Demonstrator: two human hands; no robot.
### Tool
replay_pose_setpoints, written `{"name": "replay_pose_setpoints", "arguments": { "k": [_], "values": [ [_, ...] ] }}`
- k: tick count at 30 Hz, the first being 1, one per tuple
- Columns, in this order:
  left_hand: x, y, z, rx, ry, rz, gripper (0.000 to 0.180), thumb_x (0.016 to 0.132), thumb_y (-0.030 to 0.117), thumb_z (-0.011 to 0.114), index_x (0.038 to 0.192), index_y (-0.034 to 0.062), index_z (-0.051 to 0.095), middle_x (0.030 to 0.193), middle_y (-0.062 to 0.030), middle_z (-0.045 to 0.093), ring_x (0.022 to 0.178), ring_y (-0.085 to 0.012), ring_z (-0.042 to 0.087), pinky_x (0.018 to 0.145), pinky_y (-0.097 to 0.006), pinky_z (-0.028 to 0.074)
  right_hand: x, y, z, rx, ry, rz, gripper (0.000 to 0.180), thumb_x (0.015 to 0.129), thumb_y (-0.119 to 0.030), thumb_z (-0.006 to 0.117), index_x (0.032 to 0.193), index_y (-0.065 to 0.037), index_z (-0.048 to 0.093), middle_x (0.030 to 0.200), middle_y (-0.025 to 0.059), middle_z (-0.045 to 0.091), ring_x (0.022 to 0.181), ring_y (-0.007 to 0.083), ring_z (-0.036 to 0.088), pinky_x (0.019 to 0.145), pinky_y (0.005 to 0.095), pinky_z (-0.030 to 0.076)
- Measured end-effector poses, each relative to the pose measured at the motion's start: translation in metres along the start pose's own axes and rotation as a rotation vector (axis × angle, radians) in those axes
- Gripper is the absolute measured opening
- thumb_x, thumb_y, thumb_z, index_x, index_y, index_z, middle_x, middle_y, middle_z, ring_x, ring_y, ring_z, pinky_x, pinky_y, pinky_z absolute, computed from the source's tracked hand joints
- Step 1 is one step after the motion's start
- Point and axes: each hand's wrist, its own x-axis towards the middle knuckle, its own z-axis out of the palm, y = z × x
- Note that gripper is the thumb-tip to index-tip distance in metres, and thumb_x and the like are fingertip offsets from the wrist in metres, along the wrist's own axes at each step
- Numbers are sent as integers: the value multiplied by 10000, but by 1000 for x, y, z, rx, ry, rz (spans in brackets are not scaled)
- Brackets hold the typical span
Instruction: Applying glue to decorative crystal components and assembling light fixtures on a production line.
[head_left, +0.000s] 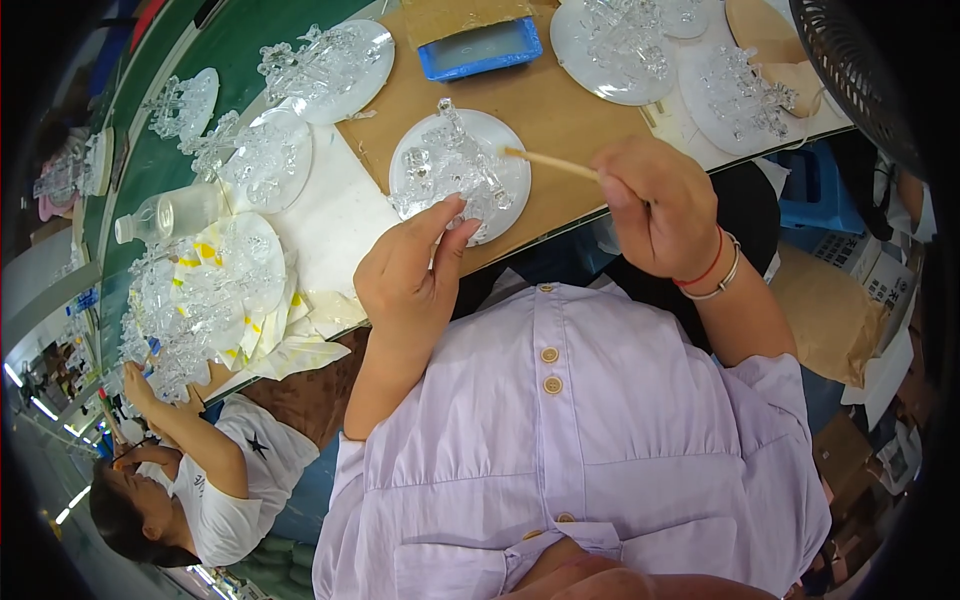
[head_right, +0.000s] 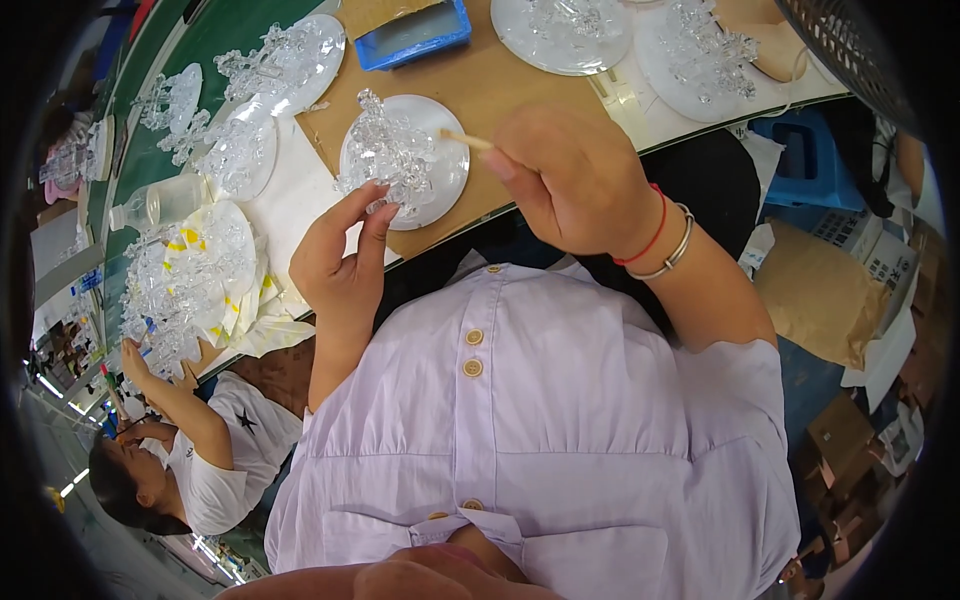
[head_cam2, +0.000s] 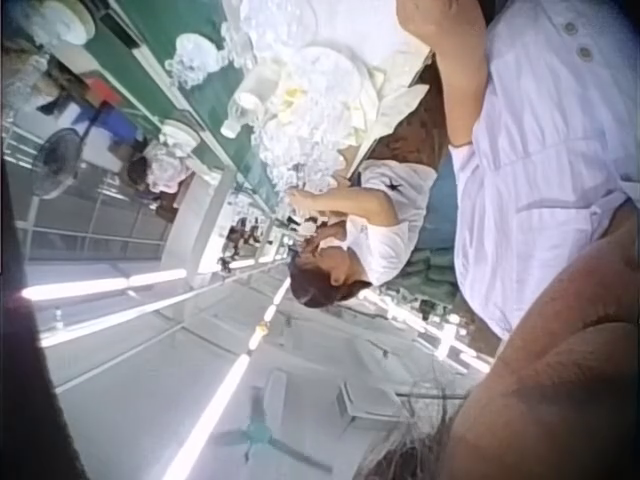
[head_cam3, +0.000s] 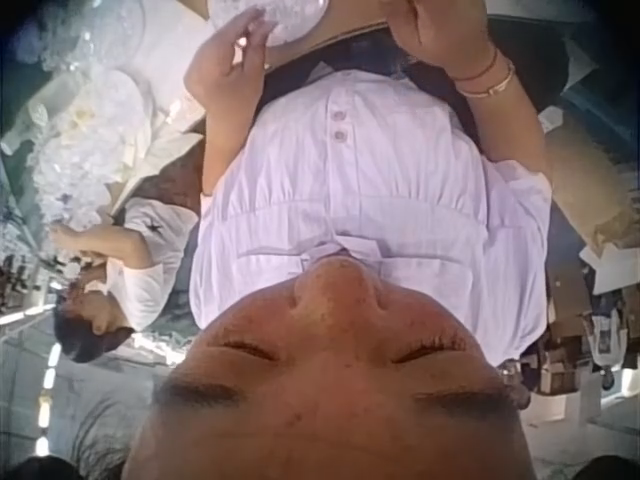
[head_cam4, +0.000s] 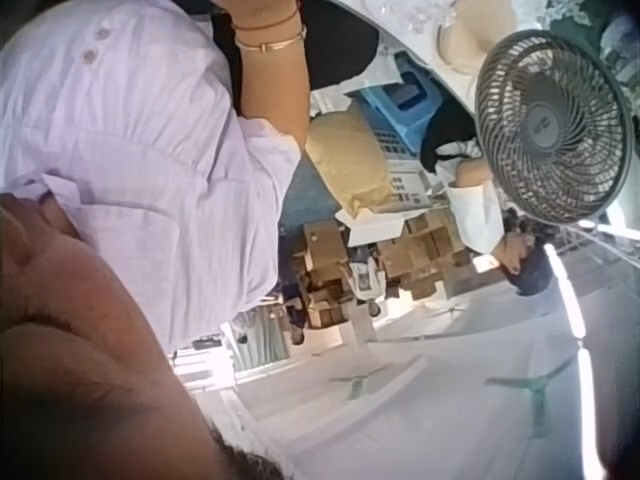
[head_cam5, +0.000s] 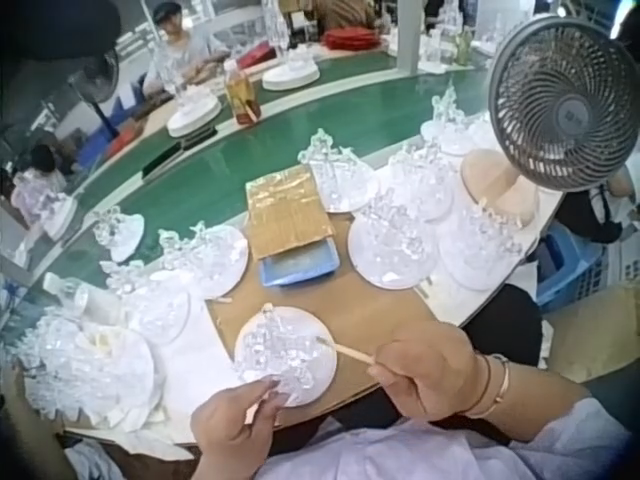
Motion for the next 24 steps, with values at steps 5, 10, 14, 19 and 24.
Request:
{"name": "replay_pose_setpoints", "arguments": {
  "k": [5,10,14,19,24],
  "values": [
    [2,0,5,11,35,8,255,710,24,792,941,34,685,812,-96,703,634,-205,654,558,-270,507,-5,-3,-3,-2,-60,-17,68,863,21,551,929,7,542,806,152,627,608,281,587,544,338,476],
    [5,-2,10,6,50,31,252,715,38,794,939,34,681,823,-93,706,646,-203,663,557,-266,508,-11,-17,-10,111,-148,0,83,856,25,556,931,3,529,799,151,625,596,280,580,540,337,472],
    [6,-3,13,-70,54,-19,250,717,43,793,934,35,670,848,-89,709,687,-200,681,582,-265,521,-8,-12,-7,5,-75,-23,87,851,24,555,925,-4,520,785,155,619,583,273,574,532,333,468],
    [5,-5,1,-84,-2,3,248,722,33,788,934,26,661,886,-101,707,745,-212,688,641,-273,532,-16,-25,-3,62,-102,-58,92,835,21,568,909,-5,519,772,153,606,574,273,565,524,335,465],
    [8,-9,-17,-80,4,-2,224,748,3,760,953,11,669,913,-116,702,789,-213,682,708,-272,525,-13,-36,5,81,-124,-148,97,804,5,597,870,19,527,764,148,594,568,267,558,507,335,465]
  ]
}}
